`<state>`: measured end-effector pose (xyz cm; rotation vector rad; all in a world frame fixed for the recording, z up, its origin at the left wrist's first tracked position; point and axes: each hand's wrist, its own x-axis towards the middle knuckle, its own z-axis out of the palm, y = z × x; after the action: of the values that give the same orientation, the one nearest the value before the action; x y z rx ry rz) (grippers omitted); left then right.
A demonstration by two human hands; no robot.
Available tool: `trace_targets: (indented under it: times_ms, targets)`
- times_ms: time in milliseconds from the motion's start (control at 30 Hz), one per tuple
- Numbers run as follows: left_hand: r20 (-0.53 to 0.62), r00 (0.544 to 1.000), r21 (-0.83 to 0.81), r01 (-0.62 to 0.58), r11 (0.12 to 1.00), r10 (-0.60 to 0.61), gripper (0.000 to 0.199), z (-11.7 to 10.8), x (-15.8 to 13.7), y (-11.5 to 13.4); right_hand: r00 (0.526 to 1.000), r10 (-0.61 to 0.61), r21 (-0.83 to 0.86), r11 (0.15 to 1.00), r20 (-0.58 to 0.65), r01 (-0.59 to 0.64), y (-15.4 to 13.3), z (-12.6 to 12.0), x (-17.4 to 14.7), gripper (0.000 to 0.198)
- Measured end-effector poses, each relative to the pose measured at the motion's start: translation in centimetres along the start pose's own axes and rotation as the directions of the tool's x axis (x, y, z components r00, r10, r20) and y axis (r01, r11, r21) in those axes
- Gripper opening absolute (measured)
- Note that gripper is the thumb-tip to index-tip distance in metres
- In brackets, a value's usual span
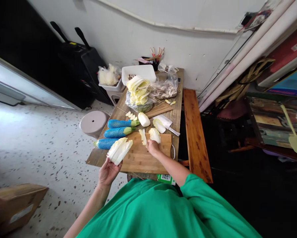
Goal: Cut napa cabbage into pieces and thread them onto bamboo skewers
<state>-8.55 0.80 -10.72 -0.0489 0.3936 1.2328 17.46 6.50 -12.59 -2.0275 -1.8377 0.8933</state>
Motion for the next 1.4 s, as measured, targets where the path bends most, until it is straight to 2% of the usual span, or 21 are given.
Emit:
trace_targets:
  times_ms: [267, 367, 433, 500, 533, 633, 700, 767, 833, 933, 1033, 1100, 1167, 1267, 1333, 1400]
  targets:
    - [0.084, 0.996, -0.026, -0.004, 1.000, 0.006, 0.041, -1.1, -3.5, 0.3, 0.984, 0.135, -0.175, 0.978, 0.120, -0.113, -3.3, 1.5, 3.1, 0.034]
    - [0.075, 0.996, -0.044, -0.040, 0.998, 0.044, 0.040, -1.1, -4.6, 0.9, 0.965, 0.136, -0.203, 0.975, 0.223, -0.091, -3.7, 1.2, 3.7, 0.028]
    - [0.030, 0.996, -0.057, -0.086, 0.995, 0.087, 0.040, -0.9, -5.6, 1.8, 0.941, 0.108, -0.210, 0.977, 0.322, -0.040, -3.3, 1.3, 2.9, 0.027]
    - [-0.032, 0.988, -0.060, -0.155, 0.986, 0.153, 0.040, -0.7, -6.9, 3.1, 0.890, 0.058, -0.196, 0.980, 0.452, 0.036, -2.5, 1.8, 0.6, 0.027]
    - [-0.063, 0.979, -0.053, -0.195, 0.979, 0.192, 0.039, -0.7, -7.6, 3.8, 0.849, 0.032, -0.179, 0.981, 0.528, 0.075, -2.0, 2.3, -1.1, 0.026]
    - [-0.140, 0.937, -0.011, -0.325, 0.946, 0.320, 0.039, -1.0, -9.9, 6.3, 0.672, -0.005, -0.126, 0.981, 0.741, 0.146, -0.7, 4.3, -7.4, 0.022]
    - [-0.171, 0.909, 0.018, -0.384, 0.923, 0.381, 0.039, -1.5, -11.5, 7.7, 0.582, 0.021, -0.127, 0.982, 0.813, 0.142, -0.3, 6.0, -11.2, 0.020]
    - [-0.186, 0.892, 0.037, -0.414, 0.910, 0.413, 0.039, -2.1, -12.8, 8.7, 0.548, 0.076, -0.158, 0.982, 0.833, 0.105, -0.3, 8.0, -13.8, 0.021]
    - [-0.189, 0.888, 0.044, -0.419, 0.907, 0.419, 0.040, -2.5, -13.8, 9.0, 0.559, 0.132, -0.189, 0.981, 0.819, 0.045, -0.6, 9.9, -14.9, 0.024]
    - [-0.178, 0.908, 0.037, -0.380, 0.924, 0.380, 0.040, -3.0, -14.6, 8.7, 0.611, 0.167, -0.167, 0.984, 0.774, -0.058, -1.3, 12.2, -14.6, 0.028]
    - [-0.166, 0.935, 0.021, -0.313, 0.950, 0.312, 0.039, -3.1, -14.6, 7.8, 0.658, 0.131, -0.041, 0.988, 0.742, -0.150, -1.9, 13.3, -14.2, 0.033]
    - [-0.171, 0.950, 0.012, -0.264, 0.964, 0.262, 0.038, -2.9, -14.1, 7.0, 0.659, 0.092, 0.071, 0.974, 0.747, -0.217, -2.3, 13.2, -14.5, 0.035]
    - [-0.180, 0.959, 0.004, -0.220, 0.975, 0.217, 0.036, -2.6, -13.0, 6.1, 0.627, 0.043, 0.184, 0.938, 0.778, -0.292, -2.5, 12.0, -15.2, 0.035]
    - [-0.179, 0.972, -0.008, -0.153, 0.988, 0.149, 0.033, -2.2, -10.3, 4.1, 0.580, -0.068, 0.352, 0.849, 0.812, -0.393, -2.4, 8.7, -16.0, 0.055]
    - [-0.173, 0.981, -0.011, -0.096, 0.995, 0.092, 0.032, -1.8, -7.7, 2.3, 0.595, -0.128, 0.449, 0.783, 0.794, -0.430, -1.8, 6.1, -16.1, 0.062]
    - [-0.172, 0.984, -0.011, -0.048, 0.999, 0.045, 0.030, -1.2, -4.8, 0.2, 0.639, -0.140, 0.513, 0.734, 0.756, -0.446, -0.8, 3.6, -15.5, 0.058]
